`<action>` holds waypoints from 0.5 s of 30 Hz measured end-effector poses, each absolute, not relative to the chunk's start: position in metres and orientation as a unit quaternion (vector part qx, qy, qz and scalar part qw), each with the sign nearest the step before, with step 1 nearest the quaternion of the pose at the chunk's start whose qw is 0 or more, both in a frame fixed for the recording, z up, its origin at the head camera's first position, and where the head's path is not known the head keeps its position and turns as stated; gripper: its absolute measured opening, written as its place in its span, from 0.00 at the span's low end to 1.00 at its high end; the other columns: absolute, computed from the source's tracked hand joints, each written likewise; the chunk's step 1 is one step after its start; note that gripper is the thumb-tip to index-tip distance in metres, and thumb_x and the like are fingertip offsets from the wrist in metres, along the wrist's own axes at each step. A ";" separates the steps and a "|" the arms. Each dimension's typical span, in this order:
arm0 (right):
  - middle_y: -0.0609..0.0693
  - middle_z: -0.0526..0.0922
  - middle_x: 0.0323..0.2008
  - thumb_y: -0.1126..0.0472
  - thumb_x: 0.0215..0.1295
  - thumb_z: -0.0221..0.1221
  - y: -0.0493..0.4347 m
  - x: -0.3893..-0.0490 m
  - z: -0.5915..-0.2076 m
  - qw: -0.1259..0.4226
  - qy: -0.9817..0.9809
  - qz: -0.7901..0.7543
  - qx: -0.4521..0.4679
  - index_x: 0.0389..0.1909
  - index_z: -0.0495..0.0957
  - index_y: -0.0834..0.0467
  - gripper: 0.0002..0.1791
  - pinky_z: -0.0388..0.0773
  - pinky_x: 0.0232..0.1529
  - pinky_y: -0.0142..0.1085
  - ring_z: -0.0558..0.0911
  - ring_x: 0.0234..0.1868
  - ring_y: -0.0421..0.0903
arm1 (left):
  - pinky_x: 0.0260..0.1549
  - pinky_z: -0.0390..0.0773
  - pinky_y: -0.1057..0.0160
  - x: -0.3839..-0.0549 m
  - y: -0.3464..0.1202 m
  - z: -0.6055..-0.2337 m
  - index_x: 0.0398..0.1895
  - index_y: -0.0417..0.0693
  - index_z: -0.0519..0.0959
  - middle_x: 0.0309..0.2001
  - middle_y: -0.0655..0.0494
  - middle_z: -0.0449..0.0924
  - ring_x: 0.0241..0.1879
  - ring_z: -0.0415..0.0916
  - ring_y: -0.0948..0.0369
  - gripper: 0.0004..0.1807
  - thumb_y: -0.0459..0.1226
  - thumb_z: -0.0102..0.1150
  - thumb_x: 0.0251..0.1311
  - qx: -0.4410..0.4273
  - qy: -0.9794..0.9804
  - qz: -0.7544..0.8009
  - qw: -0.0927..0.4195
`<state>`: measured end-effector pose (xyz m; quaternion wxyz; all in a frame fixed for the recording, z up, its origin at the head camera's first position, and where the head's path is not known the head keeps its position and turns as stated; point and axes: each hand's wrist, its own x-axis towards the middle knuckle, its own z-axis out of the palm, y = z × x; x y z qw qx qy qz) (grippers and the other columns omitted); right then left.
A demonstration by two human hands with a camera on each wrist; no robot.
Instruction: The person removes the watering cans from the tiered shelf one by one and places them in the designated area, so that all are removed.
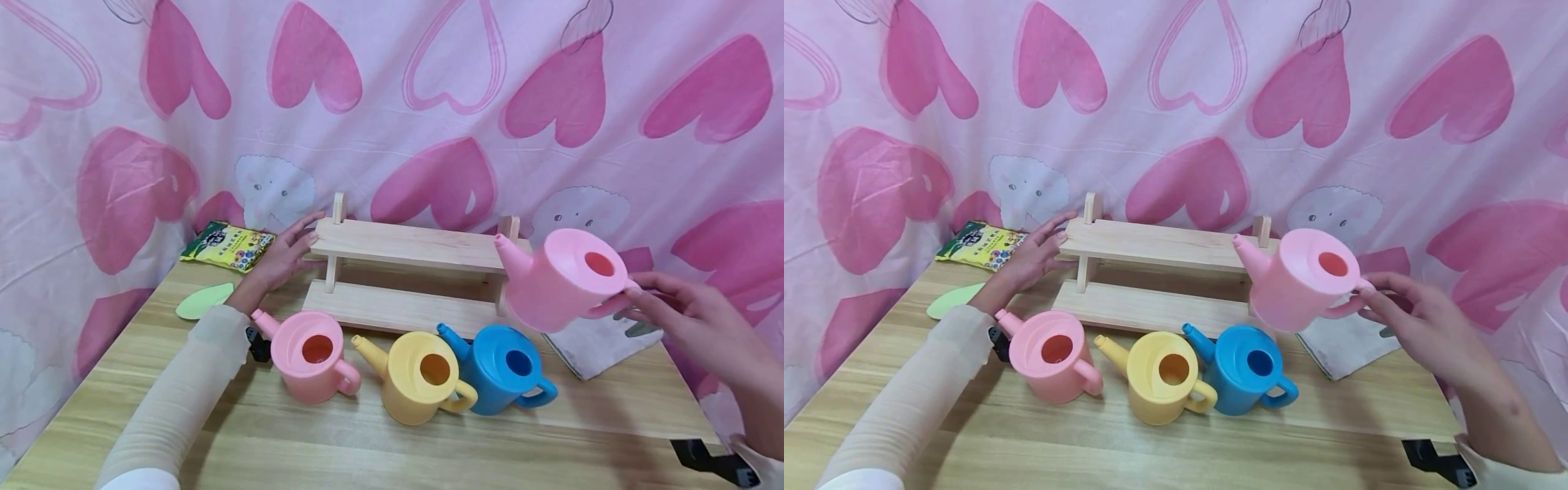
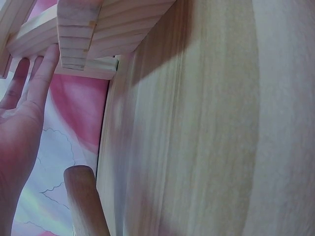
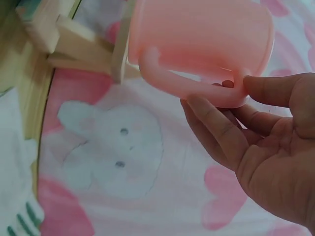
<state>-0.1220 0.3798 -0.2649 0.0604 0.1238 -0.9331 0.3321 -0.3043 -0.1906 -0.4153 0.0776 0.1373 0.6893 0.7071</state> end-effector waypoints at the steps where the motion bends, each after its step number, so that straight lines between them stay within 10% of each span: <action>1: 0.40 0.88 0.39 0.67 0.78 0.55 0.384 -0.120 -0.268 0.062 -0.931 0.338 0.122 0.56 0.78 0.55 0.11 0.79 0.37 0.18 0.85 0.38 0.31 | 0.59 0.73 0.32 -0.304 -0.191 -0.415 0.82 0.65 0.58 0.78 0.46 0.56 0.71 0.64 0.40 0.32 0.48 0.52 0.78 0.137 0.691 0.706 0.076; 15: 0.37 0.88 0.45 0.70 0.78 0.53 0.417 -0.097 -0.321 0.047 -0.905 0.414 0.088 0.55 0.80 0.52 0.14 0.80 0.41 0.20 0.86 0.44 0.30 | 0.59 0.72 0.33 -0.304 -0.190 -0.414 0.82 0.65 0.57 0.79 0.46 0.55 0.71 0.63 0.39 0.33 0.49 0.52 0.78 0.135 0.695 0.702 0.076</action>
